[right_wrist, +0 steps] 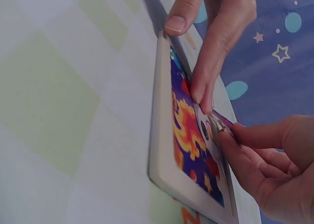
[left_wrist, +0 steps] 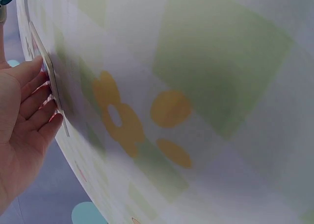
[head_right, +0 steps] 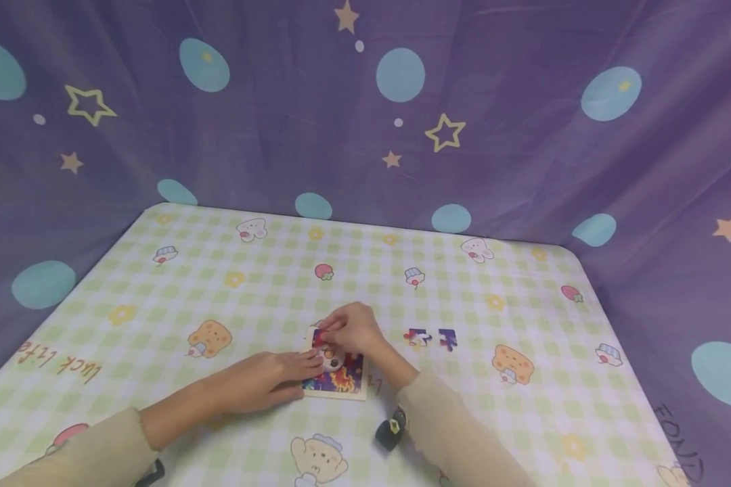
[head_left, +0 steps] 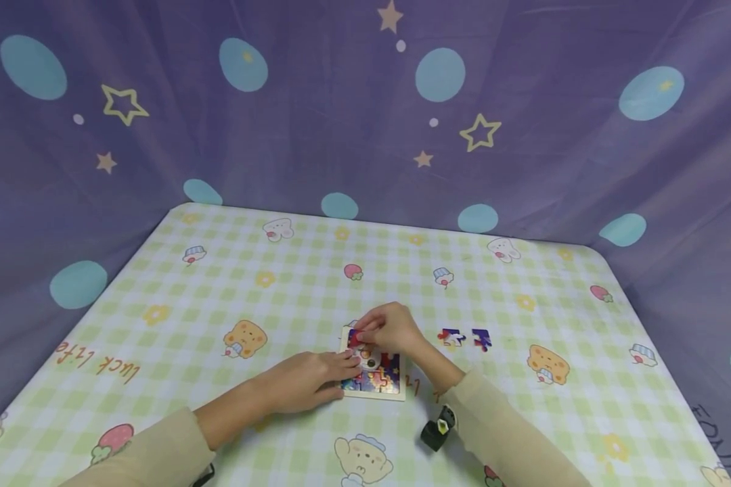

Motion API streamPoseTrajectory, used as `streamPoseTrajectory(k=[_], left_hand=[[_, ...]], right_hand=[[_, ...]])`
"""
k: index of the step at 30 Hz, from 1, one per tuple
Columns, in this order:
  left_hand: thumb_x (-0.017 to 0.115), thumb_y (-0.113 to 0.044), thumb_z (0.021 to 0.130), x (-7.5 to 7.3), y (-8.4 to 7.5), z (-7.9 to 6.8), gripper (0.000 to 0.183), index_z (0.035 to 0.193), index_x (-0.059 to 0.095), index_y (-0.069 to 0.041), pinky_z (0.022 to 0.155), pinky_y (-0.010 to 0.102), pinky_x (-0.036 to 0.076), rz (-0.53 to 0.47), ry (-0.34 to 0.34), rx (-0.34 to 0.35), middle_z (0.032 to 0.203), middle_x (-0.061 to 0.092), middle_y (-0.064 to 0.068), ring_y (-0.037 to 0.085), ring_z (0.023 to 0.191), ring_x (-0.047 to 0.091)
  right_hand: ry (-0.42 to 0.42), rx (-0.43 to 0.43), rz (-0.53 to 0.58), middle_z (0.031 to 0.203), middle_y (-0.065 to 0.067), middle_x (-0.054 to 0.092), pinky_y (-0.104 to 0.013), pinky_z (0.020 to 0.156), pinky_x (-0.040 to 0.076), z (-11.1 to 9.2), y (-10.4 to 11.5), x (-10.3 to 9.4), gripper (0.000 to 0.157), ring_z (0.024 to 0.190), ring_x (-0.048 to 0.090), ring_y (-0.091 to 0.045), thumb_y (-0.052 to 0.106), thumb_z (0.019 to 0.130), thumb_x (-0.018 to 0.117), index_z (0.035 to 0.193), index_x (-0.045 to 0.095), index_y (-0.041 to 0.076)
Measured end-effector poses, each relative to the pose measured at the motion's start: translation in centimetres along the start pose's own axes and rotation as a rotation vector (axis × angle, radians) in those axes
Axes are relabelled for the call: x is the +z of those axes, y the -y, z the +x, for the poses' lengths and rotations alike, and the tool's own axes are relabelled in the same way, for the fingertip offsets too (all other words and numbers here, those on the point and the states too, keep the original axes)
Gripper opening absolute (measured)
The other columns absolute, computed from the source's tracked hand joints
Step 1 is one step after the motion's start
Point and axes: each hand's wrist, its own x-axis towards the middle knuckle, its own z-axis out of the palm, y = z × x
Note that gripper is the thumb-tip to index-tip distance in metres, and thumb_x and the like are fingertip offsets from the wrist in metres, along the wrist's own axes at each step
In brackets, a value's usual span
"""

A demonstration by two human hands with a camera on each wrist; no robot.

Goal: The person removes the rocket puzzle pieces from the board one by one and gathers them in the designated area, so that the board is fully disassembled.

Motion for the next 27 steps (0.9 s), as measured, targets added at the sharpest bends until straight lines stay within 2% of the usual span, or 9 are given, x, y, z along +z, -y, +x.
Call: streamPoseTrajectory(k=[10,15,23,27], left_hand=[[0.056,-0.026,0.096,0.0,-0.1,0.0,0.042,0.135,0.056,-0.012,0.111,0.042,0.043,-0.009,0.018,-0.025,0.144,0.052,0.005,0.023,0.136,0.049],[0.056,-0.026,0.096,0.1,-0.1,0.0,0.042,0.135,0.056,-0.012,0.111,0.042,0.043,-0.003,0.017,-0.027,0.144,0.052,0.005,0.023,0.136,0.049],[0.056,-0.026,0.096,0.2,0.0,0.1,0.042,0.136,0.055,-0.012,0.111,0.042,0.043,0.004,0.015,-0.031,0.144,0.052,0.004,0.022,0.136,0.049],[0.056,-0.027,0.096,0.3,-0.1,0.0,0.042,0.136,0.055,-0.013,0.111,0.042,0.043,0.005,0.015,-0.034,0.143,0.052,0.004,0.022,0.136,0.049]], right_hand=[[-0.070,0.043,0.008,0.078,-0.003,0.076,-0.019,0.061,0.053,-0.6,-0.9,-1.4,0.008,0.062,0.066,-0.007,0.013,0.079,0.077,0.087,0.077,0.012],[-0.096,0.052,0.014,0.079,-0.007,0.076,-0.019,0.058,0.052,-1.0,-1.5,-2.5,0.011,0.062,0.065,-0.006,0.009,0.077,0.078,0.088,0.077,0.008],[-0.115,0.083,0.070,0.081,-0.012,0.075,-0.022,0.060,0.057,-1.7,-3.0,-4.9,0.013,0.061,0.067,-0.009,0.005,0.078,0.076,0.091,0.075,0.002],[-0.117,0.090,0.034,0.081,-0.012,0.076,-0.021,0.059,0.055,-2.0,-3.8,-5.9,0.013,0.061,0.067,-0.008,0.006,0.079,0.075,0.092,0.075,0.002]])
